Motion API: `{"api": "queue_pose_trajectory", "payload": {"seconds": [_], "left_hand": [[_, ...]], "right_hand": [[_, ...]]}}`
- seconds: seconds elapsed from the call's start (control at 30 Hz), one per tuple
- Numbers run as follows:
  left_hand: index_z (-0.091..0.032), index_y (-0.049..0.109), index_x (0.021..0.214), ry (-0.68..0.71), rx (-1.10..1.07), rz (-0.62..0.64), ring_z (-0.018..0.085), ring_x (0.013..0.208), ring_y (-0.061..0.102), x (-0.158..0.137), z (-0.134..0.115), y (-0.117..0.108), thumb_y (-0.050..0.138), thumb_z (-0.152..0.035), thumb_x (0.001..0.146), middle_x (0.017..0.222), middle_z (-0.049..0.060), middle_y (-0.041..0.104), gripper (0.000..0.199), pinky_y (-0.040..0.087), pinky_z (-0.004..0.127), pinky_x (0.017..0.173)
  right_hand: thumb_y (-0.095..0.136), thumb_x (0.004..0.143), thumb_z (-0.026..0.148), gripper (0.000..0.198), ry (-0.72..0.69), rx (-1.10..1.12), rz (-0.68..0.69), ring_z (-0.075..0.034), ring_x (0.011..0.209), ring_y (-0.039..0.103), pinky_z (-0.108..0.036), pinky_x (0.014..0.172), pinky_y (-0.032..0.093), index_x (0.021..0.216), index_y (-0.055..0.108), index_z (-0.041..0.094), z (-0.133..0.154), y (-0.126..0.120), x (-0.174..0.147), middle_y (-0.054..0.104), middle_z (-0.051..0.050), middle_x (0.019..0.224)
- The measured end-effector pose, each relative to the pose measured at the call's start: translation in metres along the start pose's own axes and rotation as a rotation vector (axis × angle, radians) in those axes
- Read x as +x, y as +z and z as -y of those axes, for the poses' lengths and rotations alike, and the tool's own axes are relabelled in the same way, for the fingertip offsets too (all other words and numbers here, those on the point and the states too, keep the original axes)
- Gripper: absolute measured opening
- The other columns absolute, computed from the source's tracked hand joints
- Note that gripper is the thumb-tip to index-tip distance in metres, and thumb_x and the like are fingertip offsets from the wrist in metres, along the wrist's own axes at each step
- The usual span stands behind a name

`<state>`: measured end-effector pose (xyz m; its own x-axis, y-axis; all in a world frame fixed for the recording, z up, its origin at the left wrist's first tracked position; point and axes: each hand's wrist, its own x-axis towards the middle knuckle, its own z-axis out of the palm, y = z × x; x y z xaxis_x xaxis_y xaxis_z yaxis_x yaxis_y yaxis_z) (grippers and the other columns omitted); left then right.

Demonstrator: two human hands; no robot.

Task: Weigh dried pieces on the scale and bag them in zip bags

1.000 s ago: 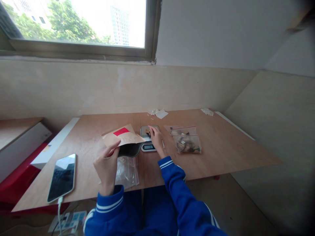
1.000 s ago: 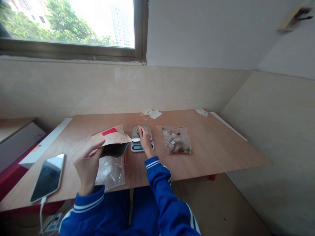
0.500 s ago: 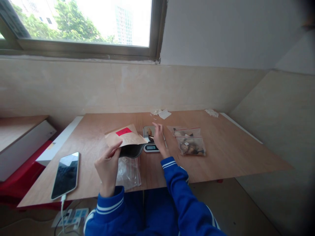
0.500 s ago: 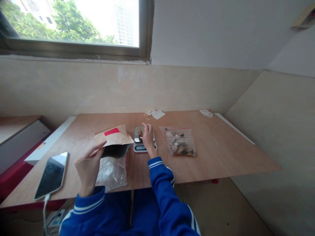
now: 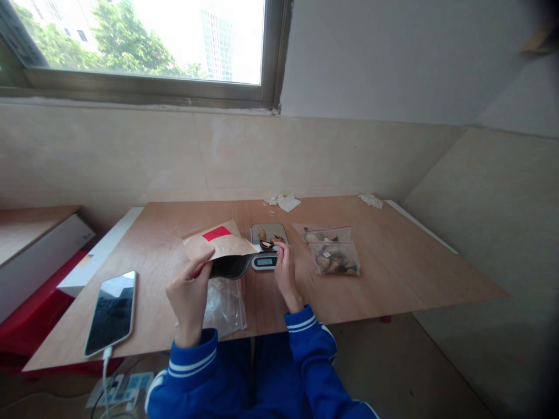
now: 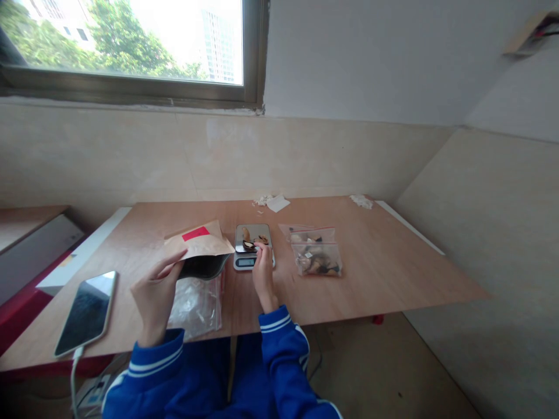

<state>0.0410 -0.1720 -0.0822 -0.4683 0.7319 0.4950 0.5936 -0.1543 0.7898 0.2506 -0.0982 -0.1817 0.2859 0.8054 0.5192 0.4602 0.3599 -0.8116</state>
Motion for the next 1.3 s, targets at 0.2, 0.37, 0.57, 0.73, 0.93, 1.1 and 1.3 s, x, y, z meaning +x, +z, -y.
{"api": "queue_pose_trajectory", "payload": {"seconds": [0.2, 0.37, 0.57, 0.73, 0.93, 1.1, 1.3], "left_hand": [[-0.03, 0.077, 0.098, 0.01, 0.01, -0.01, 0.019, 0.08, 0.072, 0.0, 0.002, 0.0, 0.066, -0.038, 0.081, 0.086, -0.001, 0.077, 0.022, 0.048, 0.026, 0.066], [-0.031, 0.076, 0.098, 0.028, -0.005, -0.01, 0.019, 0.082, 0.072, 0.001, 0.004, 0.001, 0.066, -0.036, 0.081, 0.088, -0.002, 0.077, 0.021, 0.049, 0.026, 0.068], [-0.031, 0.077, 0.098, 0.046, 0.001, -0.014, 0.019, 0.082, 0.072, 0.001, 0.005, 0.001, 0.067, -0.036, 0.081, 0.089, -0.001, 0.077, 0.02, 0.049, 0.027, 0.067], [-0.03, 0.077, 0.098, 0.062, 0.006, -0.018, 0.02, 0.082, 0.072, 0.001, 0.006, 0.0, 0.066, -0.037, 0.081, 0.088, -0.001, 0.077, 0.021, 0.049, 0.027, 0.067], [-0.031, 0.076, 0.098, 0.071, 0.007, -0.034, 0.018, 0.08, 0.072, -0.001, 0.009, 0.001, 0.066, -0.036, 0.082, 0.086, -0.001, 0.076, 0.02, 0.049, 0.026, 0.066], [-0.03, 0.077, 0.098, 0.056, -0.011, -0.015, 0.018, 0.078, 0.071, -0.001, 0.009, 0.001, 0.066, -0.036, 0.082, 0.088, -0.001, 0.076, 0.02, 0.048, 0.025, 0.066], [-0.031, 0.076, 0.099, 0.045, -0.003, -0.028, 0.017, 0.076, 0.071, 0.001, 0.007, 0.0, 0.067, -0.035, 0.081, 0.086, -0.001, 0.076, 0.021, 0.047, 0.025, 0.064]], "right_hand": [[0.053, 0.092, 0.029, 0.015, -0.153, -0.22, 0.282, -0.023, 0.095, 0.063, -0.035, 0.084, 0.051, 0.102, 0.06, 0.02, -0.008, -0.011, 0.035, 0.065, -0.009, 0.101], [0.059, 0.087, 0.017, 0.013, -0.178, -0.38, 0.379, -0.024, 0.095, 0.062, -0.036, 0.084, 0.051, 0.099, 0.062, 0.019, -0.014, -0.007, 0.043, 0.059, -0.01, 0.101], [0.059, 0.087, 0.015, 0.01, -0.164, -0.393, 0.378, -0.022, 0.088, 0.062, -0.033, 0.08, 0.05, 0.095, 0.064, 0.017, -0.017, 0.0, 0.046, 0.057, -0.008, 0.096], [0.06, 0.087, 0.016, 0.007, -0.166, -0.382, 0.372, -0.02, 0.083, 0.061, -0.03, 0.076, 0.048, 0.09, 0.067, 0.018, -0.01, 0.0, 0.047, 0.056, -0.006, 0.092], [0.056, 0.092, 0.031, 0.017, -0.174, -0.286, 0.281, -0.017, 0.076, 0.06, -0.026, 0.07, 0.046, 0.092, 0.069, 0.02, 0.001, -0.014, 0.061, 0.058, -0.004, 0.087], [0.056, 0.091, 0.032, 0.016, -0.136, -0.499, 0.249, -0.018, 0.079, 0.059, -0.027, 0.072, 0.044, 0.095, 0.068, 0.021, -0.014, -0.017, 0.094, 0.06, -0.005, 0.092], [0.053, 0.089, 0.025, 0.012, -0.107, -0.53, 0.402, -0.02, 0.086, 0.06, -0.03, 0.078, 0.044, 0.095, 0.063, 0.021, -0.027, -0.018, 0.104, 0.063, -0.007, 0.095]]}}
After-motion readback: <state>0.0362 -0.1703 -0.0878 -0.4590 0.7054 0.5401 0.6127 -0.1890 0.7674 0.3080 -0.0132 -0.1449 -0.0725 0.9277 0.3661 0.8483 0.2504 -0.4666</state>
